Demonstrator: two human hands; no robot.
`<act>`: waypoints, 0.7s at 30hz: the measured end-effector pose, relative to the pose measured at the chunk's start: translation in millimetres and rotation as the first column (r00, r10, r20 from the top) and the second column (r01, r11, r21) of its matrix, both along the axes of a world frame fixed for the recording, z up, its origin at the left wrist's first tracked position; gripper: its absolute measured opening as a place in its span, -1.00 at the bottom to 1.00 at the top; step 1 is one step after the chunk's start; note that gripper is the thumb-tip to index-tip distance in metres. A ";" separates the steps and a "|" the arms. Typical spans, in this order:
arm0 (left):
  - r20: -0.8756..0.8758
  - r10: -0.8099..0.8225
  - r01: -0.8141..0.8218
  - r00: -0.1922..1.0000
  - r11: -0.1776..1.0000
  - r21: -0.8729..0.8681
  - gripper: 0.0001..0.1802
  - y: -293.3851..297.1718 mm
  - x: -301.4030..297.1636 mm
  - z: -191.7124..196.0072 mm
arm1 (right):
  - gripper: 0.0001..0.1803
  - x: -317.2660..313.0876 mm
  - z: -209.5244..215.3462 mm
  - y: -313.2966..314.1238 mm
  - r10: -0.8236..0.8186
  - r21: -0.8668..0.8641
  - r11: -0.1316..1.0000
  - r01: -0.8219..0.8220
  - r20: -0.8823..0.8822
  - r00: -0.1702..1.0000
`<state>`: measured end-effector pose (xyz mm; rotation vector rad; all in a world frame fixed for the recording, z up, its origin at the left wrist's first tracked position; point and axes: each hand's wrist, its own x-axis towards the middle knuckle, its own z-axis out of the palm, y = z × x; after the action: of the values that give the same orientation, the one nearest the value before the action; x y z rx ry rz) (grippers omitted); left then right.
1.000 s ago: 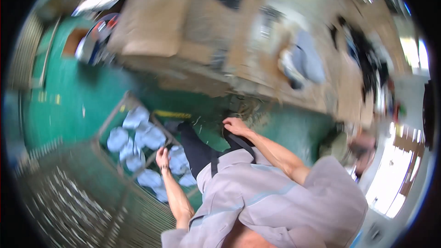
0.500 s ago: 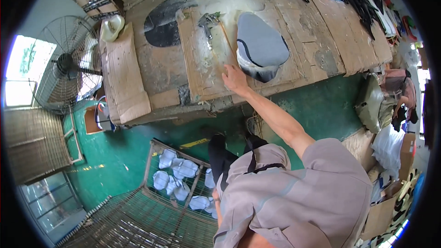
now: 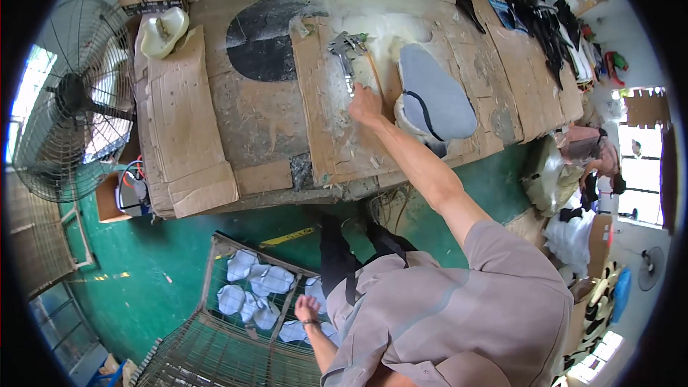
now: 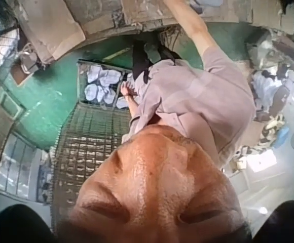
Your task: Applying adhesive to shoe components using a spray gun on a workbench.
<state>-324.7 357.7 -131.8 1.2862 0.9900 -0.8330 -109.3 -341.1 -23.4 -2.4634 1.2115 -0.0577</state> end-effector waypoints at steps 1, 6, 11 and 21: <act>-0.011 -0.039 0.040 0.999 0.994 0.106 -0.70 -18.9 20.0 4.9 | -0.53 0.5 -1.7 -8.4 0.001 -0.017 1.000 -0.001 -0.025 1.000; 0.149 -0.203 0.187 0.968 0.975 0.117 -0.49 -40.2 96.6 10.5 | -0.69 30.9 48.6 -63.3 -0.193 0.052 0.981 0.188 0.128 0.973; 0.272 -0.293 0.256 0.917 0.953 0.164 -0.57 -52.4 142.1 26.7 | -0.83 -5.8 131.4 -73.4 -0.400 0.631 0.760 0.155 0.265 0.877; 0.767 -0.436 0.490 0.471 0.852 0.183 -0.66 -308.8 215.4 135.0 | -0.97 29.4 50.0 -63.3 -0.486 0.824 0.563 0.065 0.267 0.832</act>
<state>-109.2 49.0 3.2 1.6770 -0.1407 -0.5581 -79.9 -404.4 26.6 -1.3324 1.0712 -0.1613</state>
